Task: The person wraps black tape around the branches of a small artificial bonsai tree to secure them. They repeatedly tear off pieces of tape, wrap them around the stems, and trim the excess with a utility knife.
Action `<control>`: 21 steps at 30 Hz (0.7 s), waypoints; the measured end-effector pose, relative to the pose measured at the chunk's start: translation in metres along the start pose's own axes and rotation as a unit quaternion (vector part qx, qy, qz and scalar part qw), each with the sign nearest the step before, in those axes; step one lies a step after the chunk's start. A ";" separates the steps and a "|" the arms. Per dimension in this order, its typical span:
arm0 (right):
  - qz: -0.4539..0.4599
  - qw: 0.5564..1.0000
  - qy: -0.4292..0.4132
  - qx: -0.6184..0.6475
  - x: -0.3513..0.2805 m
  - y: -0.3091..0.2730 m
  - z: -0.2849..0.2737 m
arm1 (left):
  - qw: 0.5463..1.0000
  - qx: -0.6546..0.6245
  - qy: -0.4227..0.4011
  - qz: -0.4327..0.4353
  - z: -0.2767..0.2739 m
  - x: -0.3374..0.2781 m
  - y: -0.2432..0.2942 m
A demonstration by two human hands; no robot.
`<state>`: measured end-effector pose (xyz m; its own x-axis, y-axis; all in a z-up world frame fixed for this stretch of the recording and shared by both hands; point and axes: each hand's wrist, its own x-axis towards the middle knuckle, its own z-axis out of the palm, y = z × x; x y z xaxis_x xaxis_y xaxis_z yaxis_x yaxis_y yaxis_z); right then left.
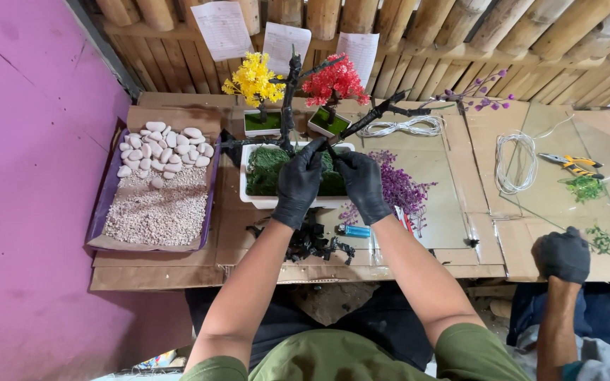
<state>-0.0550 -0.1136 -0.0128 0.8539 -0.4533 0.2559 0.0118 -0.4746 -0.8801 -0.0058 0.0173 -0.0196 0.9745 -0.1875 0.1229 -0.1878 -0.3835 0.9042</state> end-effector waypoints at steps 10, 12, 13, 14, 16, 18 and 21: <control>-0.011 1.000 -0.017 0.003 0.057 0.077 0.015 | 0.989 0.056 0.063 0.121 0.015 0.036 -0.013; -0.027 0.999 -0.010 -0.036 0.058 0.060 0.011 | 0.990 -0.013 0.030 0.139 0.005 0.034 0.000; -0.028 0.999 -0.011 -0.036 0.062 0.061 0.009 | 0.990 -0.013 0.031 0.138 0.003 0.032 0.007; -0.045 0.998 -0.007 -0.033 0.067 0.061 0.007 | 0.986 -0.030 0.023 0.164 0.000 0.029 0.014; -0.063 0.998 -0.004 -0.031 0.072 0.055 0.004 | 0.981 -0.047 0.018 0.189 -0.006 0.028 0.029; -0.162 0.986 -0.004 0.029 0.073 0.043 0.001 | 0.982 -0.036 -0.002 0.188 -0.011 0.027 0.043; -0.240 0.970 -0.012 0.030 0.088 0.057 0.003 | 0.986 -0.003 -0.032 0.165 -0.024 0.027 0.059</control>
<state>0.0221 -0.1776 -0.0414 0.7541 -0.1735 0.6334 0.4408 -0.5813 -0.6840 0.0125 0.0110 0.0472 0.8503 -0.3581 0.3856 -0.4931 -0.2863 0.8215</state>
